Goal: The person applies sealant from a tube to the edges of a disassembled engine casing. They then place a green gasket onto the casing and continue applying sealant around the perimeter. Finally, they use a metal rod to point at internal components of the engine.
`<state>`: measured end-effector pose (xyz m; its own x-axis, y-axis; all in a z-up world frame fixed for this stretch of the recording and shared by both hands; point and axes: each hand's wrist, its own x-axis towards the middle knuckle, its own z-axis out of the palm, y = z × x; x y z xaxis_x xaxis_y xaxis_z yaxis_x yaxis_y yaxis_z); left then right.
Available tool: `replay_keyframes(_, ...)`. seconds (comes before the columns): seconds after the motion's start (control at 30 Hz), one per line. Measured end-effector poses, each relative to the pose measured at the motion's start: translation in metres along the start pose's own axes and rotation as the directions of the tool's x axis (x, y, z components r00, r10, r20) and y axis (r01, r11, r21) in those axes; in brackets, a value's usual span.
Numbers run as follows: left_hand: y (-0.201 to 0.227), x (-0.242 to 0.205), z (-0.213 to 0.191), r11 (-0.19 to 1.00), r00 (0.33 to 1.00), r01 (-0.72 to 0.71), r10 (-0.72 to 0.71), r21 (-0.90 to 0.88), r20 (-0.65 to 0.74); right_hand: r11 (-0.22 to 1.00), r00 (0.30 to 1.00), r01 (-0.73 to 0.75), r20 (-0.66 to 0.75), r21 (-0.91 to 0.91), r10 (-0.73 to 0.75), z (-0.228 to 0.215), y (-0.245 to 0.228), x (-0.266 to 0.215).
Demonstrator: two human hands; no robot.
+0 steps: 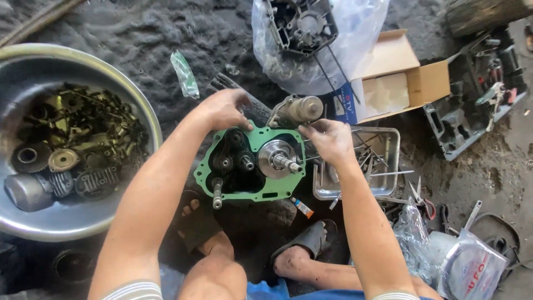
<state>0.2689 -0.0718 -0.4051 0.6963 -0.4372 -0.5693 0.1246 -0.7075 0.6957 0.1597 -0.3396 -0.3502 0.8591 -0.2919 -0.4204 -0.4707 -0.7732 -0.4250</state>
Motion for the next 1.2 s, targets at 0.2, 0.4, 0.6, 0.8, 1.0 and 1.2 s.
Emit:
replay_keyframes(0.2,0.018,-0.016,-0.014,0.994,0.996,0.037,-0.028,-0.101,0.085,0.989,0.999,-0.053,0.012,0.138,0.052,0.02,0.014,0.011)
replay_keyframes(0.4,0.052,-0.016,-0.014,0.997,0.989,0.048,-0.056,0.063,0.134,0.965,0.993,-0.114,0.062,0.235,0.102,0.015,0.0,0.01)
replay_keyframes(0.6,0.086,-0.037,-0.011,0.959,0.983,0.084,-0.124,0.269,0.135,0.966,0.996,-0.085,0.048,0.244,0.075,0.024,0.011,0.018)
replay_keyframes(0.8,0.081,-0.035,-0.009,0.982,0.987,0.095,-0.114,0.165,0.111,0.951,0.992,-0.118,0.072,0.287,0.102,0.012,-0.004,0.004)
replay_keyframes(1.0,0.024,-0.03,-0.012,0.991,0.993,0.107,-0.11,0.082,0.041,0.991,0.998,-0.065,0.005,0.114,0.064,0.002,0.009,0.009)
replay_keyframes(1.2,0.0,-0.083,-0.012,0.932,0.957,-0.057,-0.051,-0.357,-0.285,0.939,0.899,0.177,-0.437,0.294,-0.032,0.027,0.073,-0.036)
